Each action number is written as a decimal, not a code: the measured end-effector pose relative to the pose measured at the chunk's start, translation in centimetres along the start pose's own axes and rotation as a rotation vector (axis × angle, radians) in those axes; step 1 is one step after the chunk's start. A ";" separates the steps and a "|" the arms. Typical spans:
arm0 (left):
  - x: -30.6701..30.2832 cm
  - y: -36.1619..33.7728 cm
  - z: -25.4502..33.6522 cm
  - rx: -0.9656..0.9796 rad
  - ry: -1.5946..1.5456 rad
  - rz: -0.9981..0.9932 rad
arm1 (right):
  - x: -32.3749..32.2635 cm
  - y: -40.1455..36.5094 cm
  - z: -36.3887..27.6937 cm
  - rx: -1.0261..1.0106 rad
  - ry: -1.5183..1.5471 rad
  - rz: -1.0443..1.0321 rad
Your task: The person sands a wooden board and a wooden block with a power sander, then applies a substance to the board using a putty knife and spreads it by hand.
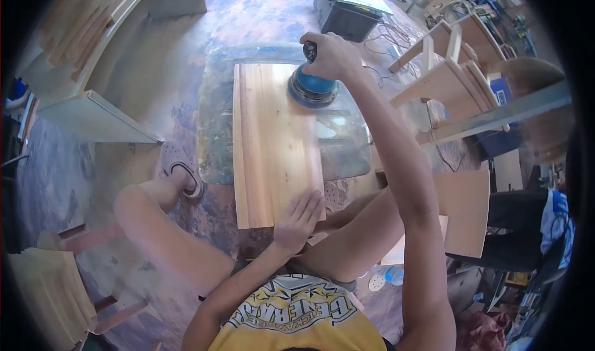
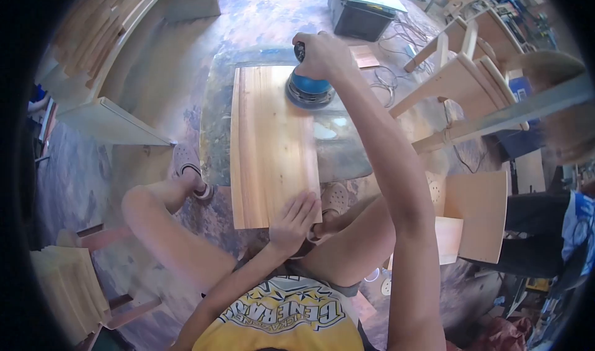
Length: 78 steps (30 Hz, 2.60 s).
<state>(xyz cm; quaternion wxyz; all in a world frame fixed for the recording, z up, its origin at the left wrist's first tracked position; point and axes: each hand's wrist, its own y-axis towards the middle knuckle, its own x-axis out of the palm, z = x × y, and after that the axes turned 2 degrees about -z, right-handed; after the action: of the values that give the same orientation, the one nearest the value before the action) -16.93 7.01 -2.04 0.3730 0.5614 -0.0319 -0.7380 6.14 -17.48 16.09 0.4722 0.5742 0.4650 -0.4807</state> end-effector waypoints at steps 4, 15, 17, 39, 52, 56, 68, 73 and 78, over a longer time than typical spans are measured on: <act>-3.4 0.4 0.5 -0.106 -0.213 -0.065 | 3.1 1.9 -2.0 0.052 -0.098 0.061; -8.0 -4.5 -6.1 -0.964 -0.783 0.345 | 3.8 8.6 -6.1 0.035 -0.150 0.066; -7.9 -4.9 -6.2 -1.120 -1.191 0.169 | 3.1 9.0 -8.0 -0.010 0.008 0.083; -5.9 -5.9 -6.1 -1.159 -1.333 0.117 | 3.7 10.4 -12.2 -0.086 0.019 0.077; -5.7 -5.6 -5.7 -1.148 -1.365 0.133 | 3.4 6.2 -13.8 -0.109 -0.035 0.086; -6.7 -5.0 -5.8 -1.095 -1.299 0.111 | 3.6 4.8 -13.6 -0.048 0.019 0.104; -6.0 -4.9 -5.5 -1.165 -1.302 0.228 | 3.0 2.3 -5.0 0.139 -0.124 0.065; -5.9 -4.7 -5.4 -1.146 -1.263 0.228 | 3.4 3.9 0.0 0.185 -0.213 0.139; -5.6 -5.5 -5.7 -1.124 -1.250 0.194 | 2.1 5.8 -0.2 0.246 -0.076 0.078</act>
<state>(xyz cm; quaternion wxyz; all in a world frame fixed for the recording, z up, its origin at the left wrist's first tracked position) -14.40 16.41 -2.21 0.5722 -0.2244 0.0914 -0.7835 12.10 -17.84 14.53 0.4338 0.6268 0.3619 -0.5367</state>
